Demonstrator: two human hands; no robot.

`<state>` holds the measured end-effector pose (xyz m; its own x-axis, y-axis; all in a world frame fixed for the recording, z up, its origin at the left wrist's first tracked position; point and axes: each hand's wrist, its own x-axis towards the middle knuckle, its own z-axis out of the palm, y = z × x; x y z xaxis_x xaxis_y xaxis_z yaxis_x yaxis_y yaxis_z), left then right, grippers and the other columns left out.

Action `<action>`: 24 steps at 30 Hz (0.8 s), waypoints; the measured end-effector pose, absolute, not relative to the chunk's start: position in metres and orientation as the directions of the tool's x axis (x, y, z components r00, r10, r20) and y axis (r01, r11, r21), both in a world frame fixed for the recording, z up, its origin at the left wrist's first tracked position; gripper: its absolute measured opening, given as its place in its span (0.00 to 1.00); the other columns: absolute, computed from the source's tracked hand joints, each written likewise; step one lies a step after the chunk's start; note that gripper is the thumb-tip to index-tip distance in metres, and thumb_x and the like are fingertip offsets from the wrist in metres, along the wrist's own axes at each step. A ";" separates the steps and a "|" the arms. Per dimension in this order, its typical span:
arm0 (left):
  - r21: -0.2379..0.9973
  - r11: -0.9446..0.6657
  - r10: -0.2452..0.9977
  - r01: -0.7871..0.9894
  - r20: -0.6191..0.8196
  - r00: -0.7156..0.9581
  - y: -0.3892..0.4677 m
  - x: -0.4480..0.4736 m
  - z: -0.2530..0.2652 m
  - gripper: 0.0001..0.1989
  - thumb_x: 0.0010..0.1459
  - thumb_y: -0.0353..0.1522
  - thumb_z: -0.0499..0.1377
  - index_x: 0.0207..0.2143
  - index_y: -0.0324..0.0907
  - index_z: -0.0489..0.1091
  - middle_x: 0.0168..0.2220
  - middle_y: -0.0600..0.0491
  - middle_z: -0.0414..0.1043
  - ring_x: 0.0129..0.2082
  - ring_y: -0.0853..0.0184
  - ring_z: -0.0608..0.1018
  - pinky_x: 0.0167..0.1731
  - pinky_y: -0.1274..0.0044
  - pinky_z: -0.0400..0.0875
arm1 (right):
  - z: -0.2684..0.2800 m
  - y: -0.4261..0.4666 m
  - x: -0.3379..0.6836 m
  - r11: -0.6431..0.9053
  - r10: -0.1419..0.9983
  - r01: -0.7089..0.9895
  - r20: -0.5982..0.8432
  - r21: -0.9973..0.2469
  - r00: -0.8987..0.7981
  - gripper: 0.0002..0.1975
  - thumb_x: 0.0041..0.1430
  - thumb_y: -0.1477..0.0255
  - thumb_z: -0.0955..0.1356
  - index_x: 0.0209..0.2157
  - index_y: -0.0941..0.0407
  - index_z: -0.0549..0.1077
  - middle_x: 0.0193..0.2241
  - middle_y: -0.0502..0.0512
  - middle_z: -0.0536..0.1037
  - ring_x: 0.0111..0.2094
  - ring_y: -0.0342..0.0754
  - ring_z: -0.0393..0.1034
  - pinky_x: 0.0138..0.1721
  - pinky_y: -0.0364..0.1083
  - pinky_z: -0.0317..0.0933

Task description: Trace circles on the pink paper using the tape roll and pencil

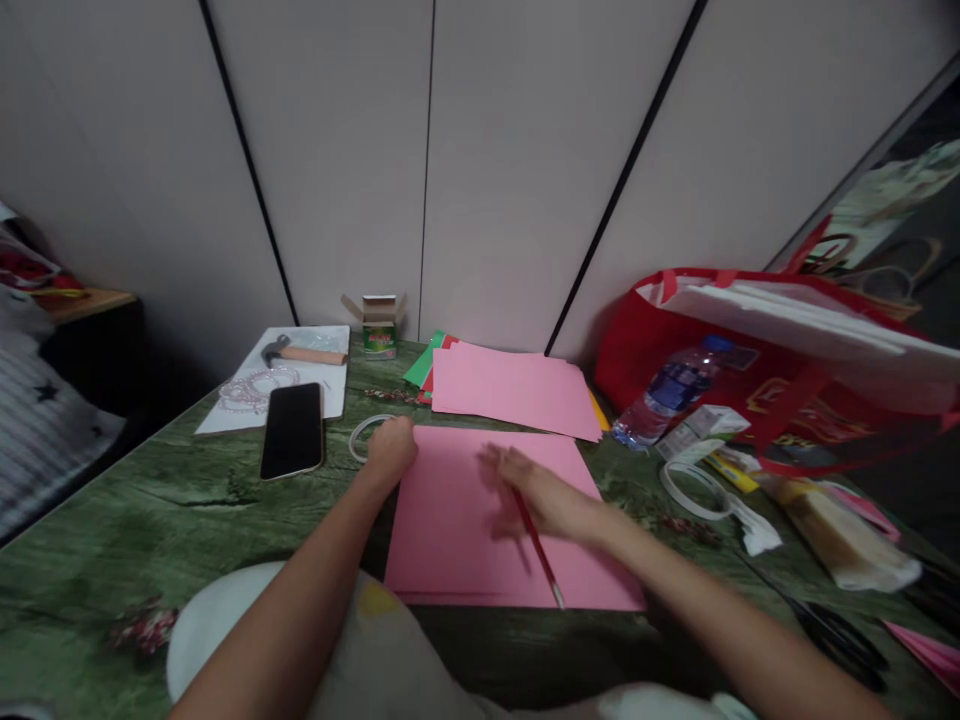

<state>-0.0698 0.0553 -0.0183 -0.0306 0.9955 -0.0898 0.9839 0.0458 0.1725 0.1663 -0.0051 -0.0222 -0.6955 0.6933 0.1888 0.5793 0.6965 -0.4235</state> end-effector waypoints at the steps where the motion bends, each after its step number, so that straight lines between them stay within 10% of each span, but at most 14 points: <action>1: 0.176 0.050 0.995 0.983 -0.089 -0.035 0.056 -0.070 -0.019 0.16 0.55 0.23 0.48 0.43 0.35 0.71 0.41 0.39 0.74 0.45 0.58 0.76 0.42 0.71 0.69 | -0.024 -0.027 0.167 0.713 0.659 0.569 0.116 -0.409 -0.743 0.37 0.44 0.60 0.73 0.54 0.60 0.62 0.59 0.70 0.60 0.63 0.60 0.48 0.59 0.60 0.46; 10: 0.197 0.040 0.997 0.980 -0.071 -0.026 0.061 -0.073 -0.024 0.15 0.57 0.26 0.48 0.43 0.39 0.72 0.41 0.41 0.75 0.44 0.59 0.76 0.43 0.72 0.69 | -0.025 -0.087 0.165 0.641 0.718 0.662 -0.001 -0.388 -0.696 0.24 0.47 0.81 0.66 0.49 0.61 0.66 0.63 0.68 0.52 0.65 0.56 0.38 0.63 0.61 0.39; 19: 0.297 -0.030 0.999 0.955 -0.031 0.041 0.067 -0.072 -0.022 0.19 0.57 0.25 0.49 0.50 0.41 0.68 0.41 0.48 0.76 0.40 0.67 0.78 0.43 0.79 0.69 | -0.030 -0.078 0.171 0.628 0.727 0.646 0.032 -0.433 -0.685 0.35 0.48 0.80 0.65 0.60 0.63 0.56 0.58 0.70 0.61 0.61 0.55 0.53 0.60 0.56 0.49; 24: 0.309 -0.029 0.997 0.951 -0.059 0.049 0.065 -0.073 -0.014 0.18 0.56 0.24 0.49 0.47 0.40 0.71 0.38 0.48 0.77 0.36 0.66 0.79 0.39 0.79 0.70 | -0.031 -0.065 0.194 0.562 0.820 0.678 0.215 -0.473 -0.530 0.22 0.52 0.67 0.68 0.49 0.54 0.67 0.53 0.60 0.70 0.56 0.53 0.62 0.55 0.53 0.57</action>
